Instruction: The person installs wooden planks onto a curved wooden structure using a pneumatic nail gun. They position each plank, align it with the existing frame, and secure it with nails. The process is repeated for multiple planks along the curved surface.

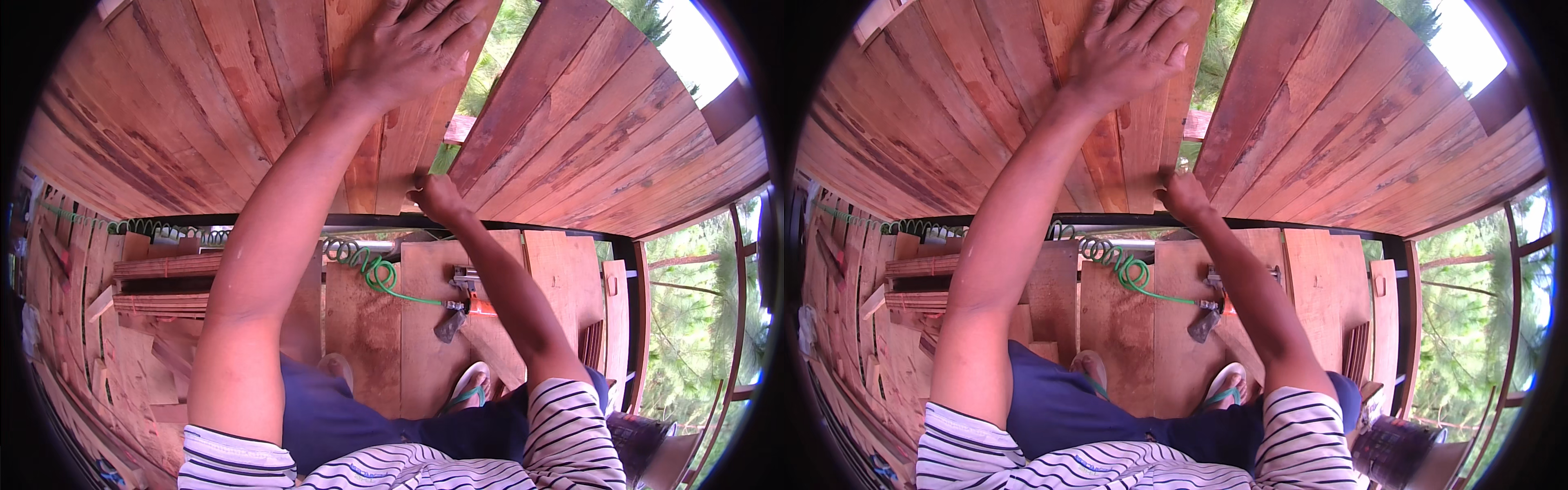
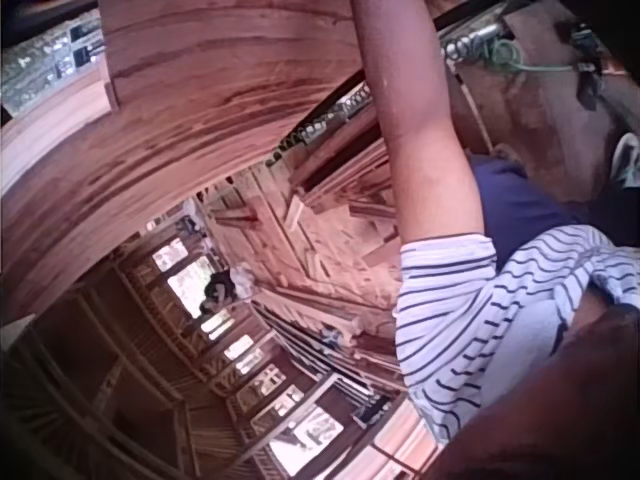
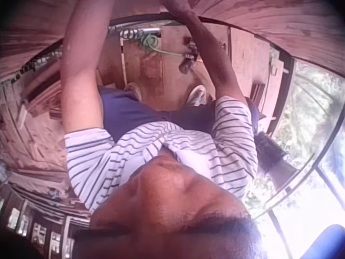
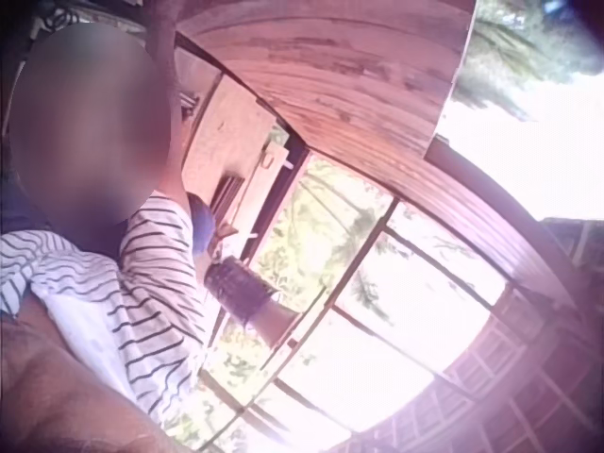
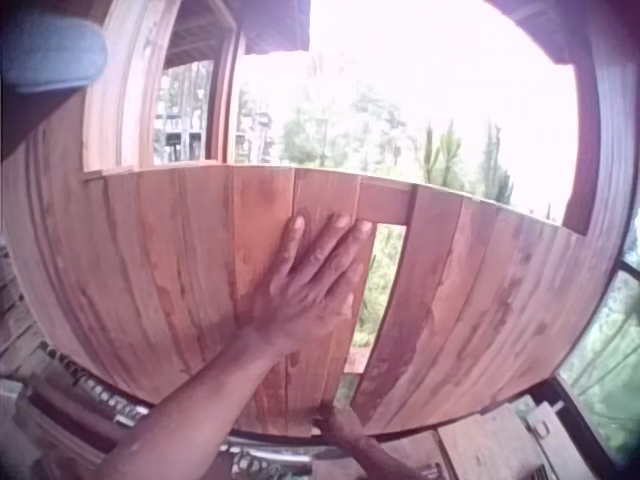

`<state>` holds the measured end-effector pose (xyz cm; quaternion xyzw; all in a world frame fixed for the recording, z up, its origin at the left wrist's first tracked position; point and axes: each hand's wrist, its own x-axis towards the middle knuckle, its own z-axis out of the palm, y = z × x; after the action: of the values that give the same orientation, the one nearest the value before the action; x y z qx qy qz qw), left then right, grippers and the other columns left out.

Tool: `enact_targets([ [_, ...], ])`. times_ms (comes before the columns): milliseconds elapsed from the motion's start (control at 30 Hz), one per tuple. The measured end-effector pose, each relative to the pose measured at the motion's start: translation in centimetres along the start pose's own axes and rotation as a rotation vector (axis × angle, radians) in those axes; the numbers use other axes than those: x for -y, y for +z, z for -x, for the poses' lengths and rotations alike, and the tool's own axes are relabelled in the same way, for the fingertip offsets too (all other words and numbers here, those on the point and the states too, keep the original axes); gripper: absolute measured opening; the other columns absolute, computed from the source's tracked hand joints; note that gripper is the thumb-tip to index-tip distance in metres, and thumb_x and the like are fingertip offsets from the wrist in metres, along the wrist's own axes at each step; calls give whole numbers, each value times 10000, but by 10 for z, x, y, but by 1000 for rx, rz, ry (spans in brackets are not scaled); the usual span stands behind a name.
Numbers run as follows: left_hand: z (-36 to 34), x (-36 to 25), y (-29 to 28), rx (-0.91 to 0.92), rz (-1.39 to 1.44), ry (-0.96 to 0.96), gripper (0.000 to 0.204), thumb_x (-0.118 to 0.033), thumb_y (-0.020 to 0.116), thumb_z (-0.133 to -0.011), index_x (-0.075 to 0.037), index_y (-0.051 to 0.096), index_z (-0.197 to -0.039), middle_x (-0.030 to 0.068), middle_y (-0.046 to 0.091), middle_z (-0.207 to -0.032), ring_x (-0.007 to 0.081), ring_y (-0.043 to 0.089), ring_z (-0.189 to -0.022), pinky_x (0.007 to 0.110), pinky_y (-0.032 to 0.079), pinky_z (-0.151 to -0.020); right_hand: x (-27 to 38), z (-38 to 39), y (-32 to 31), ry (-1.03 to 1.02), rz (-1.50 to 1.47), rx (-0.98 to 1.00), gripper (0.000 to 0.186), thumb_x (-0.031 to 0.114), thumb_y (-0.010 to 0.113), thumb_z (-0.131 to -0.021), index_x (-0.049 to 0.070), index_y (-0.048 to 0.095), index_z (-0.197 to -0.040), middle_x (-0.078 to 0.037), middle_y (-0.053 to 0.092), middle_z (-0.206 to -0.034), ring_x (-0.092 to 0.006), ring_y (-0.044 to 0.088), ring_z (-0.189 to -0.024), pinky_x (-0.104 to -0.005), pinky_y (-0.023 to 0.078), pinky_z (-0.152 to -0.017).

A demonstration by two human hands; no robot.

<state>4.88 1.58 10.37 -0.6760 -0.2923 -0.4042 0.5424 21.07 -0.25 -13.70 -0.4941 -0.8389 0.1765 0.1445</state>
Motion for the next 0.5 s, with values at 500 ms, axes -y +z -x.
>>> enact_targets([
  [500,2,-1,-10,195,106,-69,244,-268,643,-810,-144,565,-1004,26,380,-1556,230,271,-1479,572,153,-1204,7,16,115,691,-1026,-355,467,496,766,-824,37,688,-867,-22,617,-674,-129,610,-581,-299,544,-570],
])
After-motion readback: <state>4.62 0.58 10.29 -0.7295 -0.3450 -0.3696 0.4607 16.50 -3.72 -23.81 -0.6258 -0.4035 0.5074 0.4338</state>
